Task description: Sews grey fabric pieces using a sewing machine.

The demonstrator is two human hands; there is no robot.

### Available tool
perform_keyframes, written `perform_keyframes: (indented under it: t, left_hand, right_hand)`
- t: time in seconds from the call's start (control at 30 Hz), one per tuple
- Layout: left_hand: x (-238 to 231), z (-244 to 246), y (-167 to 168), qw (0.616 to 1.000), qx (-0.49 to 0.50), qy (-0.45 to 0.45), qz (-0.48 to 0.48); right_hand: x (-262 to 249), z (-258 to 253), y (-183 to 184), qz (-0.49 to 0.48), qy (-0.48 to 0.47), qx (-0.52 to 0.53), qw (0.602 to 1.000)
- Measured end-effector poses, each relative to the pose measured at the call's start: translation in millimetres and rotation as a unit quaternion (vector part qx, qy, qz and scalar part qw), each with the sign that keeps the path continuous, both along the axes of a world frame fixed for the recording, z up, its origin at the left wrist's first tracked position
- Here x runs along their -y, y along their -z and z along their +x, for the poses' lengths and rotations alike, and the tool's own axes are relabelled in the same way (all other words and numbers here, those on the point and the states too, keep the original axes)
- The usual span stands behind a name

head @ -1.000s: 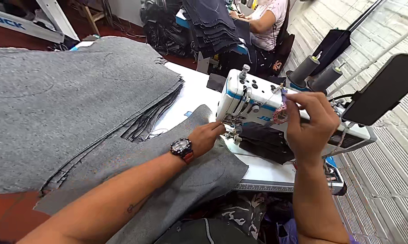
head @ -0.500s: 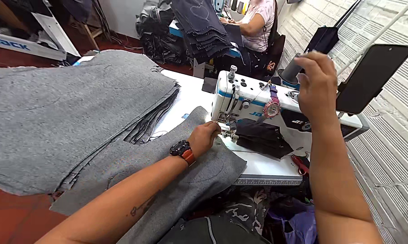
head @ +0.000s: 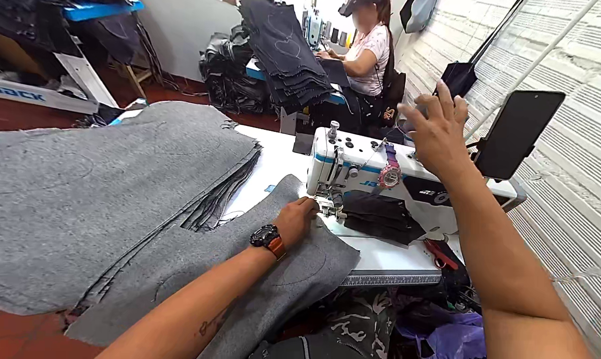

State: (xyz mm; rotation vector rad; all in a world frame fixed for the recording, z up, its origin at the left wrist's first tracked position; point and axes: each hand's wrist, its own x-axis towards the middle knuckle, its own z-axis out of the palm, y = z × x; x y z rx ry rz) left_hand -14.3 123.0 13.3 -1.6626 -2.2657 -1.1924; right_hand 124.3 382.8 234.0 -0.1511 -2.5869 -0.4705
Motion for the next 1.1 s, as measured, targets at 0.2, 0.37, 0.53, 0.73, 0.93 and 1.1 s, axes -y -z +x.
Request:
perform_keyframes:
  t: [0.2, 0.37, 0.53, 0.73, 0.93, 1.1]
  left_hand:
    - [6.9, 2.4, 4.1, 0.999, 0.022, 0.0, 0.029]
    - [3.1, 4.2, 2.8, 0.998, 0.053, -0.001, 0.017]
    - [3.0, 8.2, 8.3, 0.999, 0.038, -0.007, 0.012]
    - [2.6, 5.3, 12.1, 0.998, 0.039, -0.008, 0.042]
    - [2.9, 4.9, 11.0, 0.998, 0.042, 0.0, 0.046]
    - [3.5, 5.0, 11.5, 0.997, 0.052, 0.003, 0.058]
  right_hand:
    - [97.0, 31.3, 46.9, -0.121, -0.14, -0.114, 0.976]
    - [123.6, 20.4, 124.4, -0.394, -0.018, -0.105, 0.913]
    - [140.6, -10.4, 186.9, -0.568, 0.002, -0.242, 0.787]
    - [135.7, -23.1, 198.9, -0.598, -0.039, -0.273, 0.752]
    - [144.2, -30.1, 184.3, -0.523, 0.012, -0.325, 0.788]
    - [147.2, -31.8, 188.7, -0.51, 0.028, -0.315, 0.8]
